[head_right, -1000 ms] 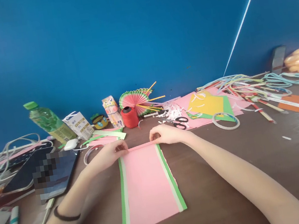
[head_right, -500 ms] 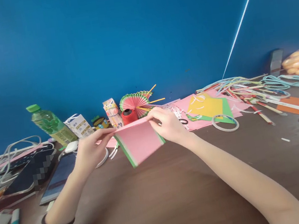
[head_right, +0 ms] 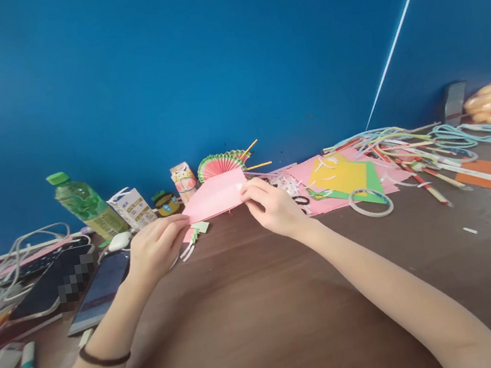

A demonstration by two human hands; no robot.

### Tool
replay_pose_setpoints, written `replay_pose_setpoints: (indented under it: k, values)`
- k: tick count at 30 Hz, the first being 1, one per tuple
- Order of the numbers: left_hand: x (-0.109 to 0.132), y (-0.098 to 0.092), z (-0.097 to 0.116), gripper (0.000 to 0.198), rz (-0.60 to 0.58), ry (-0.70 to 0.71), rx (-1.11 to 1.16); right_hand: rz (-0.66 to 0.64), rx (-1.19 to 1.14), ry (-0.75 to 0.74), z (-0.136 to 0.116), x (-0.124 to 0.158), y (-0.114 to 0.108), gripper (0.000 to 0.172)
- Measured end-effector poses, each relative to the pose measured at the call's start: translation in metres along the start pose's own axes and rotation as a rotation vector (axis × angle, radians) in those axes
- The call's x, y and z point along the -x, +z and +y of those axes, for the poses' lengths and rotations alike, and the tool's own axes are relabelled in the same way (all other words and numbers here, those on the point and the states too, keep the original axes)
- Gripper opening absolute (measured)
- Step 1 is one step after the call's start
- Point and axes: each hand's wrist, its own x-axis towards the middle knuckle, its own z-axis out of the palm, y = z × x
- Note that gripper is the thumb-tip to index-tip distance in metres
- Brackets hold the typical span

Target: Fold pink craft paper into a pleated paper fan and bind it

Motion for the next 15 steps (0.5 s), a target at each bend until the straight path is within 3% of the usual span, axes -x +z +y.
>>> replay_pose_setpoints:
  k: [7, 12, 15]
  values:
    - [0.0, 0.007, 0.013, 0.018, -0.419, 0.117, -0.032, -0.678, -0.015, 0.249, 0.004, 0.002, -0.005, 0.012]
    - [0.0, 0.014, 0.027, 0.016, -0.719, 0.075, 0.097, -0.882, -0.022, 0.296, 0.006, 0.013, 0.005, 0.012]
    - [0.001, 0.015, 0.029, 0.018, -0.856, 0.004, 0.156, -0.905, -0.049, 0.259, 0.007, 0.019, 0.013, 0.011]
